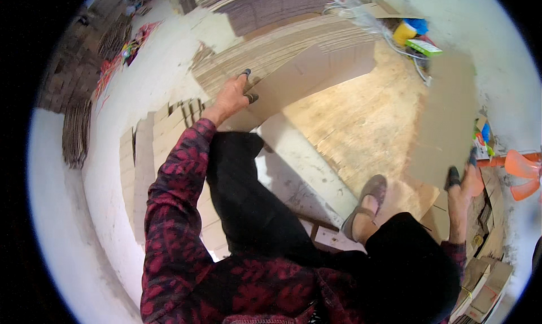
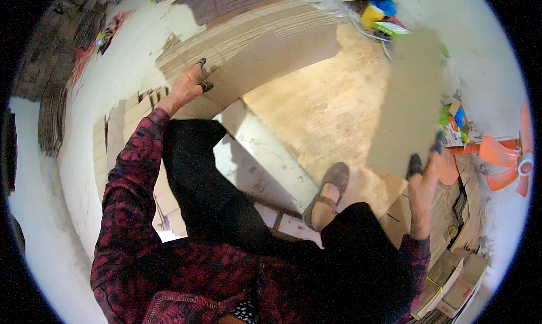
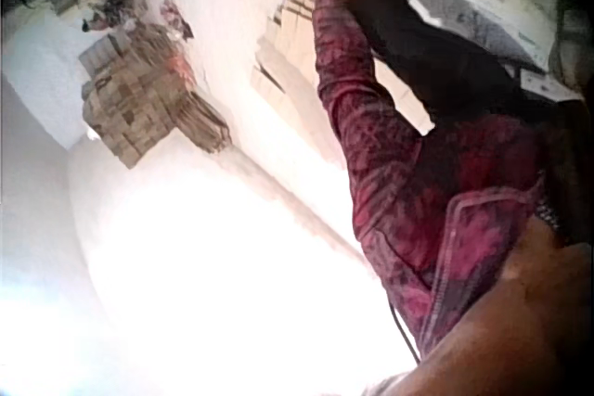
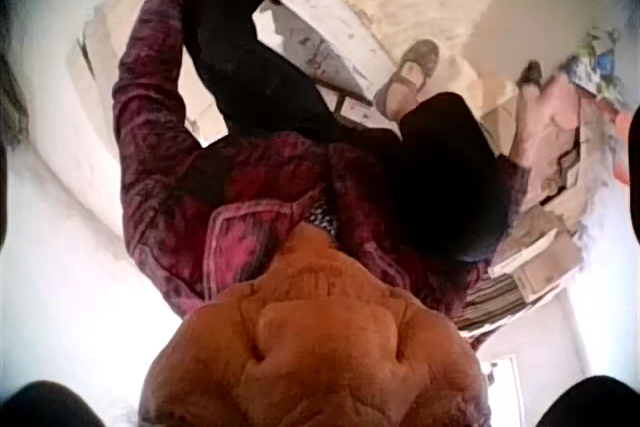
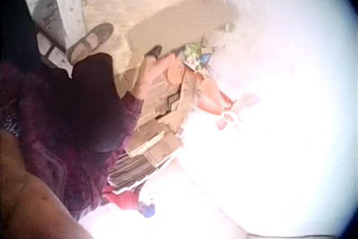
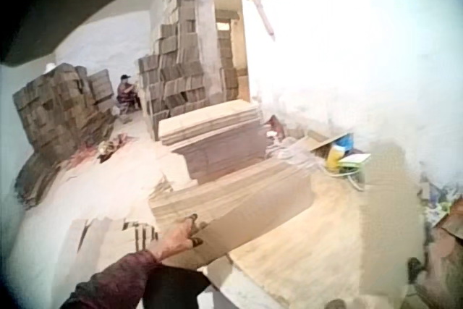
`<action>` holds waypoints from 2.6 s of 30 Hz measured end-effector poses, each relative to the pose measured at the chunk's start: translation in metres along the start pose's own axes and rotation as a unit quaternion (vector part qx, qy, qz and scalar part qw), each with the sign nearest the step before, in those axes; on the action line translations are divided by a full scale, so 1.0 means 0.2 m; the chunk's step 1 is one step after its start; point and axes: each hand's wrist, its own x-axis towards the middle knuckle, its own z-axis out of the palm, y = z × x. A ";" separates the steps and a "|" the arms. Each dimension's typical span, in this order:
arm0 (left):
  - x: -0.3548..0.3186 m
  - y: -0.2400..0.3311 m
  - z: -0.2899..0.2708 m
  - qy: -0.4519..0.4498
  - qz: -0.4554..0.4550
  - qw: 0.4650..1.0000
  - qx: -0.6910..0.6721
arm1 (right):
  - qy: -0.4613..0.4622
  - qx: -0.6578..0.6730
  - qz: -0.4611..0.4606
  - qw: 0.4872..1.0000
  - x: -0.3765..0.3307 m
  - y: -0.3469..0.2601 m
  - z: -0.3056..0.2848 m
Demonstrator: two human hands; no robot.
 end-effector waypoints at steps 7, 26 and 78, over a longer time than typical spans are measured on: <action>0.41 0.33 0.12 0.033 0.026 0.999 -0.018 | -0.006 0.137 -0.073 0.988 0.50 -0.19 0.30; 0.82 1.46 0.48 -0.018 0.264 0.961 -0.082 | 0.042 0.159 -0.173 0.971 0.79 -0.10 0.67; 0.93 1.11 0.50 -0.125 0.280 0.951 -0.046 | -0.133 -0.056 -0.072 0.987 0.91 0.08 0.74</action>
